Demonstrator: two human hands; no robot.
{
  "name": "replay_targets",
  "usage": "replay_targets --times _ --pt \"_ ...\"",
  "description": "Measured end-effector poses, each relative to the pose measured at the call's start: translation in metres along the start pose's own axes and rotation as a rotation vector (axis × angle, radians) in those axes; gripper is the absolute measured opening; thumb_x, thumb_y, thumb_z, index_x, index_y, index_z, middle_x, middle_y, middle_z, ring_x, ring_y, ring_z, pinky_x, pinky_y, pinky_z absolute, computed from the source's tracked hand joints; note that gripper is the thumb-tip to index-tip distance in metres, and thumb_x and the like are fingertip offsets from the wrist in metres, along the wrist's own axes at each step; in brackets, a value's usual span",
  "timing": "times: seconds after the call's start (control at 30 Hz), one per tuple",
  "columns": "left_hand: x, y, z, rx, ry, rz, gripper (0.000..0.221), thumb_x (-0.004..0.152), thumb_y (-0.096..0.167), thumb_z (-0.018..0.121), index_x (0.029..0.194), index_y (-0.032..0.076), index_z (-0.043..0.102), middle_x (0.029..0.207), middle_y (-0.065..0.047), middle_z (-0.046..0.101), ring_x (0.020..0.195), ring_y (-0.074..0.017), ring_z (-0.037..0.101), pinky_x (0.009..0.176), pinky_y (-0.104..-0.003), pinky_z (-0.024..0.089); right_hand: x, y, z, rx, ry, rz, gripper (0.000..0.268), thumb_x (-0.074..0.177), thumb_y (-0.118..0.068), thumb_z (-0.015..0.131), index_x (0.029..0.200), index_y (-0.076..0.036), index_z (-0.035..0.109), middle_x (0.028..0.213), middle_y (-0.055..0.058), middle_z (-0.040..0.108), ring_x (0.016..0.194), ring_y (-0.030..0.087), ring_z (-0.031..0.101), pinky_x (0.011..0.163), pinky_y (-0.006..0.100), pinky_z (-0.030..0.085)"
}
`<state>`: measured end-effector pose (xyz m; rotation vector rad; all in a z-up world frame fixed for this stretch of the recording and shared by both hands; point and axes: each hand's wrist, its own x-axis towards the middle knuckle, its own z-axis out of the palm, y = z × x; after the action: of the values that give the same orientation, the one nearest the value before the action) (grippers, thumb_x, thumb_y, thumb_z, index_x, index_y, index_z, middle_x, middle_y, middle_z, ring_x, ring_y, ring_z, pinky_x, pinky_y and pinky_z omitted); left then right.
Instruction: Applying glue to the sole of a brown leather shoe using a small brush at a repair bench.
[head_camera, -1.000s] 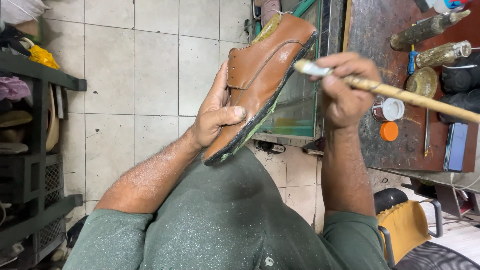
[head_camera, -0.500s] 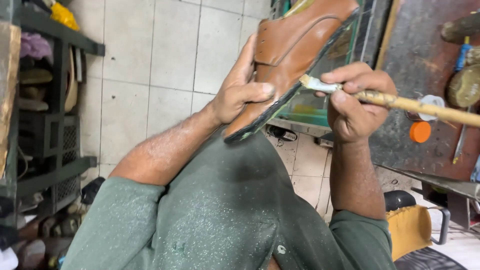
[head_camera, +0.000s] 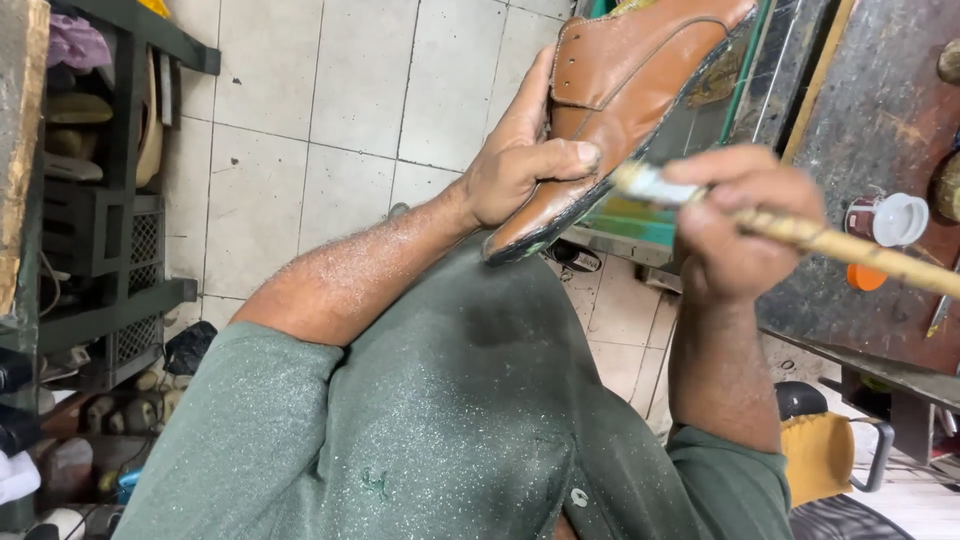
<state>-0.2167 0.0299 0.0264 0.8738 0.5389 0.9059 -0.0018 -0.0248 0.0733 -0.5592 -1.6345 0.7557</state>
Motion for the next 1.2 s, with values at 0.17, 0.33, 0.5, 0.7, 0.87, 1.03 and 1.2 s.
replay_targets --times 0.17,0.33,0.5,0.7,0.87,1.03,1.2 --pt "0.005 0.002 0.004 -0.027 0.018 0.064 0.1 0.091 0.034 0.071 0.165 0.012 0.007 0.159 -0.015 0.044 0.136 -0.0286 0.058 0.115 -0.046 0.051 -0.002 -0.015 0.041 0.033 -0.005 -0.04 0.01 0.096 -0.002 0.069 0.104 -0.007 0.066 0.108 0.014 0.073 0.085 0.02 0.076 0.064 0.025 0.067" --pt "0.009 0.001 0.009 -0.061 0.094 0.097 0.076 0.091 0.025 0.072 0.154 0.012 0.03 0.134 -0.012 0.061 0.115 -0.0267 0.064 0.106 -0.047 0.054 -0.003 -0.004 0.03 -0.008 0.036 -0.042 0.012 0.093 0.001 0.068 0.1 -0.008 0.065 0.104 0.016 0.072 0.083 0.02 0.076 0.058 0.023 0.063" --pt "0.011 -0.003 0.01 -0.114 0.161 0.024 0.099 0.091 0.032 0.073 0.162 0.017 0.007 0.157 -0.014 0.044 0.144 -0.04 0.053 0.122 -0.06 0.053 0.002 -0.039 0.054 -0.218 -0.047 0.131 0.014 0.091 -0.002 0.07 0.088 -0.008 0.058 0.101 0.023 0.072 0.088 0.029 0.073 0.074 0.035 0.063" --pt "0.016 0.015 0.019 -0.046 0.385 -0.136 0.073 0.073 0.036 0.073 0.134 0.013 0.042 0.119 -0.009 0.063 0.103 -0.0271 0.065 0.09 -0.048 0.056 0.004 -0.019 0.044 -0.145 -0.098 -0.107 0.013 0.09 0.005 0.072 0.091 -0.004 0.063 0.103 0.018 0.072 0.09 0.024 0.075 0.068 0.029 0.068" --pt "0.019 0.017 0.022 -0.167 0.519 -0.256 0.082 0.065 0.032 0.073 0.136 0.009 0.038 0.12 -0.012 0.06 0.102 -0.031 0.065 0.089 -0.055 0.06 0.013 -0.04 0.05 -0.193 -0.154 0.11 0.017 0.087 -0.004 0.077 0.076 -0.004 0.064 0.094 0.021 0.072 0.082 0.025 0.076 0.07 0.03 0.066" --pt "0.014 0.049 0.03 -0.247 0.575 -0.372 0.081 0.063 0.028 0.067 0.132 0.004 0.032 0.111 -0.017 0.058 0.089 -0.0282 0.064 0.071 -0.049 0.058 0.012 -0.003 0.036 -0.123 -0.219 -0.158 0.013 0.09 0.009 0.069 0.088 -0.002 0.063 0.104 0.021 0.071 0.085 0.023 0.075 0.063 0.027 0.064" --pt "0.028 0.004 0.011 -0.351 0.522 -0.104 0.022 0.074 0.025 0.071 0.058 0.017 0.059 0.061 0.0 0.06 0.057 -0.0211 0.063 0.057 -0.044 0.057 0.016 -0.026 0.046 -0.297 -0.36 -0.013 0.014 0.09 0.004 0.071 0.078 0.0 0.065 0.095 0.028 0.072 0.082 0.033 0.076 0.074 0.039 0.066"
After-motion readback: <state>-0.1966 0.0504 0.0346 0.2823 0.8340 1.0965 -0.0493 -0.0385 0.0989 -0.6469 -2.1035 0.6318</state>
